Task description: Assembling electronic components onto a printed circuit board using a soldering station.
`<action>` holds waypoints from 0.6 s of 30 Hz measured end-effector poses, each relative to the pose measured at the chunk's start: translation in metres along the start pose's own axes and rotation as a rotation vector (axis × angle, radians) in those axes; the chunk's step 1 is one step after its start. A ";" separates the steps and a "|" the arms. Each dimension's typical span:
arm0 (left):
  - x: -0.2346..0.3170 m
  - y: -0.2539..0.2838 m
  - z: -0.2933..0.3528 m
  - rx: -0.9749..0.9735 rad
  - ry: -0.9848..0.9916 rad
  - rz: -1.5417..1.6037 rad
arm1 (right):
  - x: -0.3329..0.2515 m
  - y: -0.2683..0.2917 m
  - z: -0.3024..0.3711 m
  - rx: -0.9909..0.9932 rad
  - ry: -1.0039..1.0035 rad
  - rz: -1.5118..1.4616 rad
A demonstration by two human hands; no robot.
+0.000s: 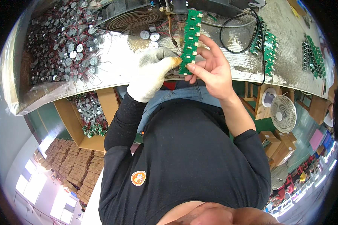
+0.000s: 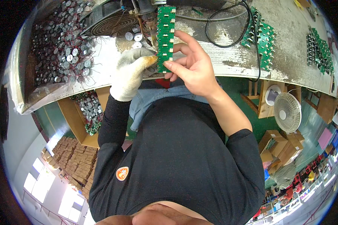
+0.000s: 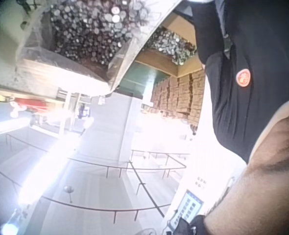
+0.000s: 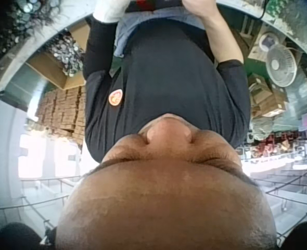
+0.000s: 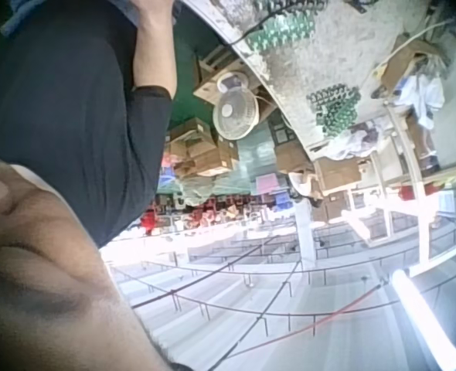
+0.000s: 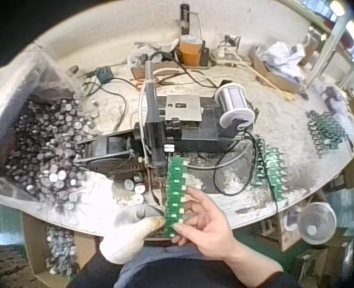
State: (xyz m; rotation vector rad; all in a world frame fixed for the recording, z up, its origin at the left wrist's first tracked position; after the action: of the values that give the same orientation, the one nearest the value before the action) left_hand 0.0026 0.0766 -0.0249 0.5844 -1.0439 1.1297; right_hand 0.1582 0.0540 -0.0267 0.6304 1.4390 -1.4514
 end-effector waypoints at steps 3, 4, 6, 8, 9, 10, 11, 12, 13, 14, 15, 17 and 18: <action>0.005 -0.001 0.000 -0.019 -0.010 0.000 | -0.001 -0.001 -0.001 -0.004 0.004 -0.004; 0.006 -0.001 0.000 -0.012 -0.007 0.006 | -0.003 -0.002 -0.001 -0.005 0.011 -0.001; 0.005 -0.002 0.001 -0.002 -0.006 0.012 | -0.004 -0.003 -0.001 -0.002 0.012 -0.004; 0.004 -0.002 0.000 0.032 -0.039 0.074 | -0.005 -0.003 -0.001 0.003 0.014 -0.008; 0.005 -0.001 0.000 0.032 -0.040 0.073 | -0.004 -0.003 -0.001 0.004 0.015 -0.003; 0.008 -0.001 0.000 0.010 -0.036 0.026 | -0.004 -0.002 -0.001 0.006 0.015 0.001; 0.010 -0.002 0.000 -0.012 -0.033 -0.021 | -0.003 -0.002 -0.001 0.005 0.016 0.000; 0.007 -0.002 0.000 -0.012 -0.033 -0.022 | -0.002 -0.001 -0.001 0.005 0.016 0.004; 0.003 -0.001 -0.001 -0.001 -0.054 -0.043 | -0.001 0.000 -0.001 0.005 0.016 0.009; 0.001 0.000 -0.001 0.010 -0.074 -0.063 | 0.000 0.000 0.000 0.004 0.017 0.008; 0.001 0.000 -0.001 0.011 -0.075 -0.064 | 0.001 0.000 0.000 0.006 0.014 0.004; 0.001 0.000 0.001 0.020 -0.062 -0.084 | 0.002 0.000 0.000 0.006 0.011 -0.001; 0.003 -0.001 0.002 0.020 -0.062 -0.084 | 0.002 0.000 0.001 0.011 0.010 0.000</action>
State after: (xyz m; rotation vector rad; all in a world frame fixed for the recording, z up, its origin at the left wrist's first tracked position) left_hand 0.0028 0.0760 -0.0218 0.6769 -1.0521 1.0552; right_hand 0.1579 0.0529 -0.0280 0.6452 1.4399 -1.4585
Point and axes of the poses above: each hand's wrist, its own z-axis away from the middle knuckle, its own y-axis out of the back of the hand, x = y × z, the point moved 6 cm from there along -z, towards the middle knuckle, and after that the axes turned 5 degrees about -x, right-handed, at the moved point
